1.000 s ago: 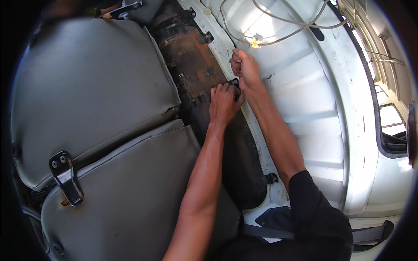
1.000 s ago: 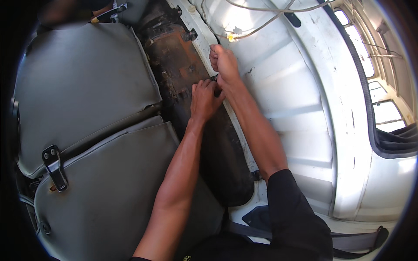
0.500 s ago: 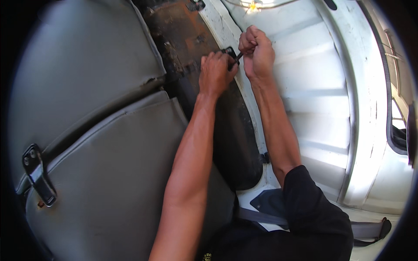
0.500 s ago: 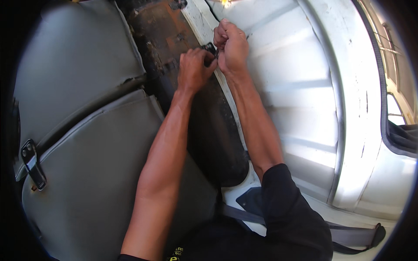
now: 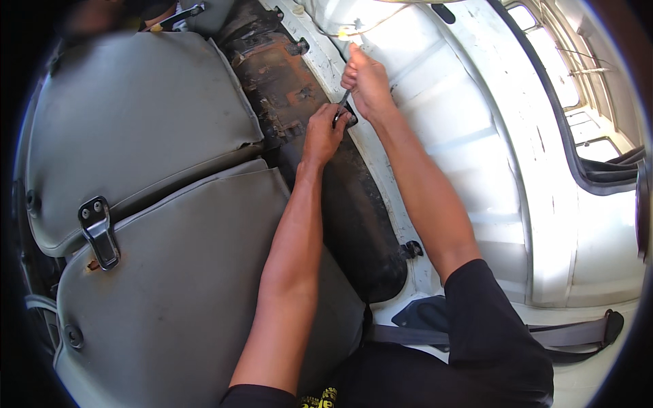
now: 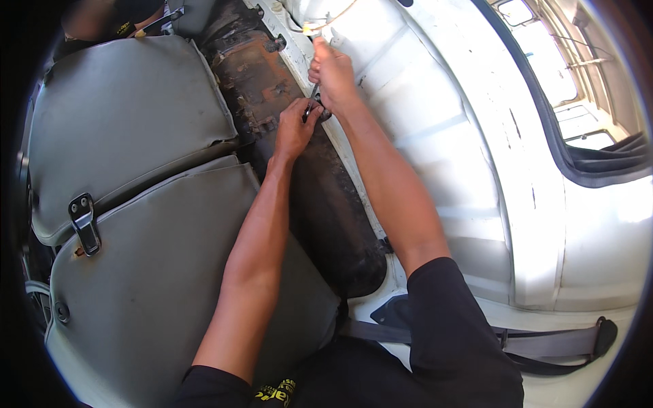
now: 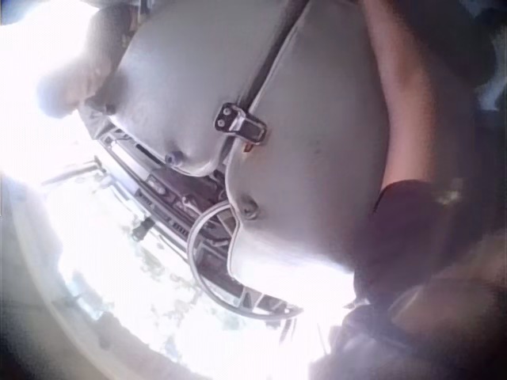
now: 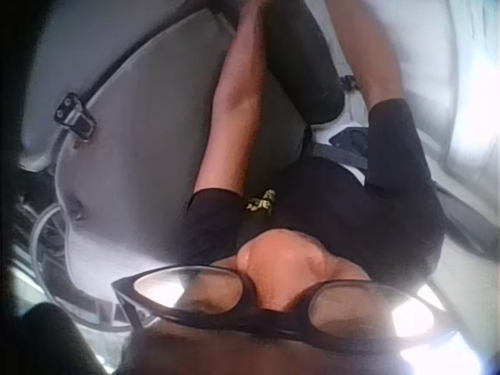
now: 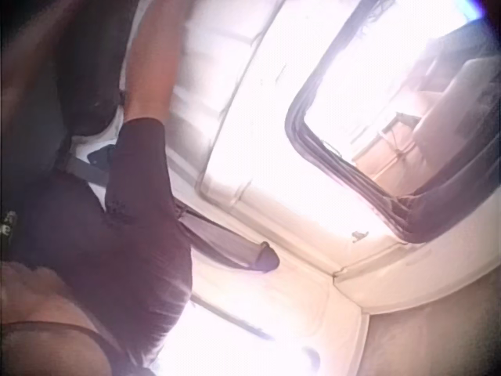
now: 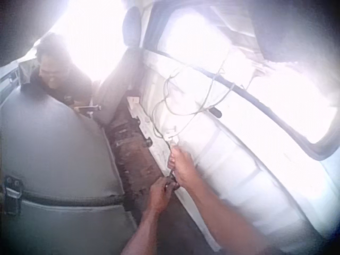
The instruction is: The person uses a wrench to loosen and remove bolts securing a vehicle seat to the floor. The person repeatedly adjusts the wrench and removes fasteners from the seat mounting bracket.
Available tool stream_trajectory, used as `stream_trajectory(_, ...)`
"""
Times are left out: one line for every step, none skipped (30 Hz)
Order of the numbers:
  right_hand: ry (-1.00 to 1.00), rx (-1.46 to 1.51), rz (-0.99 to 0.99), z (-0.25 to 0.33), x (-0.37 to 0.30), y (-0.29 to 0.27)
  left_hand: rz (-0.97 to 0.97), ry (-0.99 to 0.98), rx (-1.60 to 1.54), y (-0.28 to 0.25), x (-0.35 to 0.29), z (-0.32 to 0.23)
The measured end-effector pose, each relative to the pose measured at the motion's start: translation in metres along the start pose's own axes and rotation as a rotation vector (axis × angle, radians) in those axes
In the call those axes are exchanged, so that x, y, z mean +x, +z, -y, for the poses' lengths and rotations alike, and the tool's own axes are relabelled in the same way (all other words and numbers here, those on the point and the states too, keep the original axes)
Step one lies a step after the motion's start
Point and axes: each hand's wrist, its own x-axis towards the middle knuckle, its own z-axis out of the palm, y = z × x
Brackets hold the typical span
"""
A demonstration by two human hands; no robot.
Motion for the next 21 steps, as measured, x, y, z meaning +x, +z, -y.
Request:
stream_trajectory(-0.023, -0.058, 0.001, -0.003, -0.002, 0.0, 0.007, 0.033, 0.021, 0.001, 0.0, 0.001)
stream_trajectory(-0.1, -0.273, 0.043, -0.014, -0.009, -0.004, 0.016, 0.037, 0.023, 0.003, -0.002, 0.005)
stream_trajectory(-0.185, -0.436, 0.071, -0.028, -0.016, -0.014, 0.023, 0.046, 0.025, 0.005, -0.003, 0.009)
stream_trajectory(-0.274, -0.601, 0.093, -0.04, -0.024, -0.031, 0.033, 0.06, 0.023, 0.008, -0.001, 0.008)
stream_trajectory(-0.355, -0.759, 0.118, -0.047, -0.033, -0.04, 0.038, 0.084, -0.05, 0.008, -0.001, 0.006)
stream_trajectory(-0.356, -0.829, 0.047, -0.042, -0.044, -0.041, 0.04, 0.103, -0.118, 0.007, -0.003, 0.003)
stream_trajectory(-0.356, -0.896, -0.019, -0.031, -0.057, -0.042, 0.038, 0.122, -0.183, 0.002, -0.005, 0.002)
stream_trajectory(-0.355, -0.969, -0.095, -0.019, -0.069, -0.047, 0.197, 0.092, -0.019, -0.002, -0.006, 0.0)
stream_trajectory(-0.365, -0.946, -0.154, -0.01, -0.078, -0.053, 0.193, 0.079, -0.038, -0.006, -0.004, -0.004)
stream_trajectory(-0.373, -0.921, -0.214, -0.002, -0.085, -0.059, 0.19, 0.065, -0.057, -0.011, -0.001, -0.008)
stream_trajectory(-0.384, -0.903, -0.285, 0.006, -0.094, -0.065, 0.195, 0.058, -0.085, -0.011, 0.001, -0.013)
stream_trajectory(-0.453, -1.142, -0.2, 0.006, -0.098, -0.075, 0.148, 0.034, -0.124, -0.013, 0.007, -0.01)
stream_trajectory(-0.518, -1.38, -0.109, -0.001, -0.102, -0.086, 0.037, 0.018, -0.032, -0.014, 0.007, -0.009)
stream_trajectory(-0.588, -1.61, -0.004, -0.007, -0.103, -0.088, -0.084, 0.002, 0.067, -0.016, 0.006, 0.002)
stream_trajectory(-0.619, -1.679, 0.065, -0.012, -0.108, -0.08, -0.214, -0.013, 0.166, -0.016, 0.008, 0.01)
stream_trajectory(-0.628, -1.67, 0.088, -0.02, -0.109, -0.075, -0.275, -0.055, 0.295, -0.015, 0.007, 0.016)
stream_trajectory(-0.615, -1.685, 0.091, -0.028, -0.11, -0.087, -0.221, -0.053, 0.311, -0.004, 0.006, 0.012)
stream_trajectory(-0.613, -1.687, 0.052, -0.032, -0.11, -0.095, -0.171, -0.048, 0.335, 0.002, 0.003, 0.004)
stream_trajectory(-0.611, -1.688, 0.014, -0.036, -0.11, -0.103, -0.122, -0.043, 0.359, 0.007, 0.005, -0.002)
stream_trajectory(-0.602, -1.678, -0.014, -0.038, -0.114, -0.102, -0.105, -0.034, 0.374, 0.005, 0.004, -0.004)
stream_trajectory(-0.602, -1.685, -0.003, -0.039, -0.112, -0.101, -0.088, -0.025, 0.386, 0.004, 0.005, -0.005)
